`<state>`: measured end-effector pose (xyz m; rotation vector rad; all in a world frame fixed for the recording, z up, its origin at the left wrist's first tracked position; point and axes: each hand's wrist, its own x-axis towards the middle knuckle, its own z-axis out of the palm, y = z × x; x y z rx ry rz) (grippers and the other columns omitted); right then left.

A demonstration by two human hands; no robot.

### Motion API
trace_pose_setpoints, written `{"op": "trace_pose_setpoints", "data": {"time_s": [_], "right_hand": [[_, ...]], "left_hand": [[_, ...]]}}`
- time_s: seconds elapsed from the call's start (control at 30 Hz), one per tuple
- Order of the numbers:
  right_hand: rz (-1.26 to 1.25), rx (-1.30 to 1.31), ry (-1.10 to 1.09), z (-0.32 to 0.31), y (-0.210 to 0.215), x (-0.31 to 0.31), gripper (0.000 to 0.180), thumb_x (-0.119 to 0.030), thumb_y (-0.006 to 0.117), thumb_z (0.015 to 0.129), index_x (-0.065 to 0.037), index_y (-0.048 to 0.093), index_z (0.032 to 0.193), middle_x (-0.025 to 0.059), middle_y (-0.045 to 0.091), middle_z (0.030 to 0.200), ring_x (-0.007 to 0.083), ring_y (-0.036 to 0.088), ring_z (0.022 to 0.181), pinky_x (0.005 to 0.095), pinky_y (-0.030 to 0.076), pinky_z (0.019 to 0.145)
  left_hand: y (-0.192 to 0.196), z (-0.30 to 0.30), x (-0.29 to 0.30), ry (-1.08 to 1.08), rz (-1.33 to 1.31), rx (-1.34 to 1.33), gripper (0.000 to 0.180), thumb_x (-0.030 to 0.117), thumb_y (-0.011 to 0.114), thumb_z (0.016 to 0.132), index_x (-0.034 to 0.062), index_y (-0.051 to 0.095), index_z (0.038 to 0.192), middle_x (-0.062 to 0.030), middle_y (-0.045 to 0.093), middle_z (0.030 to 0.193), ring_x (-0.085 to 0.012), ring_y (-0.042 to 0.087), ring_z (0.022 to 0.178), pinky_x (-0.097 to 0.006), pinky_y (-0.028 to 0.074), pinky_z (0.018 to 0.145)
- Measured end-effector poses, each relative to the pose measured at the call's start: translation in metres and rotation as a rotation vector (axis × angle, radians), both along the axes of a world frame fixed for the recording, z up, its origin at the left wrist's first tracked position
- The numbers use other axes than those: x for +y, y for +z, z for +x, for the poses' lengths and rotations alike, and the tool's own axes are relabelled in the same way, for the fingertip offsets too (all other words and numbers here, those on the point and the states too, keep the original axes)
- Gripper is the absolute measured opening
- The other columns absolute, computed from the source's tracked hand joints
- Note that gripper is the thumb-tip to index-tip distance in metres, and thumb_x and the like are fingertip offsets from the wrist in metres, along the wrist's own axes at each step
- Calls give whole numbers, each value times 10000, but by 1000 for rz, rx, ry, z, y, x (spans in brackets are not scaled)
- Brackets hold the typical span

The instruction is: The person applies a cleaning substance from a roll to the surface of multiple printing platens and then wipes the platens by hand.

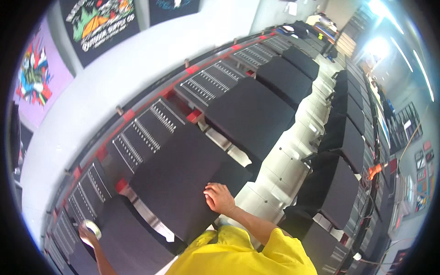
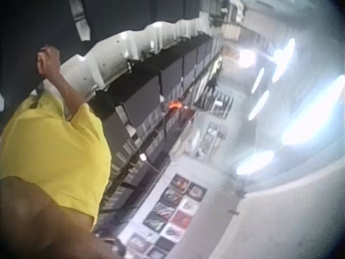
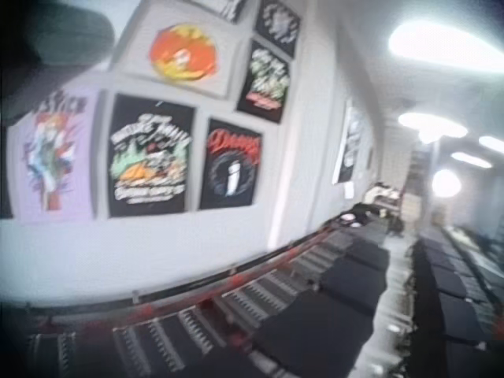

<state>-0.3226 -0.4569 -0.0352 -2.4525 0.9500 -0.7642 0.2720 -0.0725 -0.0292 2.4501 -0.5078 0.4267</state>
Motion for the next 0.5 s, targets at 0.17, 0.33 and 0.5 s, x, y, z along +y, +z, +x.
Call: {"op": "trace_pose_setpoints", "data": {"time_s": [0.17,0.33,0.5], "right_hand": [[-52,4,-69,-29,14,8,199,-128,673,827,-83,632,1017,81,612,1111,263,587,1122,410,452,918],[-17,7,-31,-33,20,9,187,-150,656,857,-83,631,1030,74,599,1131,261,567,1140,412,449,910],[0,-1,-21,-36,18,9,186,-179,644,879,-82,636,1037,86,591,1144,264,563,1131,405,448,915]], "left_hand": [[-12,-91,-30,-182,-90,13,465,285,369,1035,-63,665,1123,-231,679,1121,-391,641,1046,-445,487,949],[-27,-158,20,-260,20,-57,483,358,430,1021,-52,641,1163,-208,676,1139,-346,651,1029,-442,504,924],[-106,-212,89,-169,597,-211,403,255,540,1004,-8,573,1306,-197,633,1238,-325,636,1091,-454,557,870]]}}
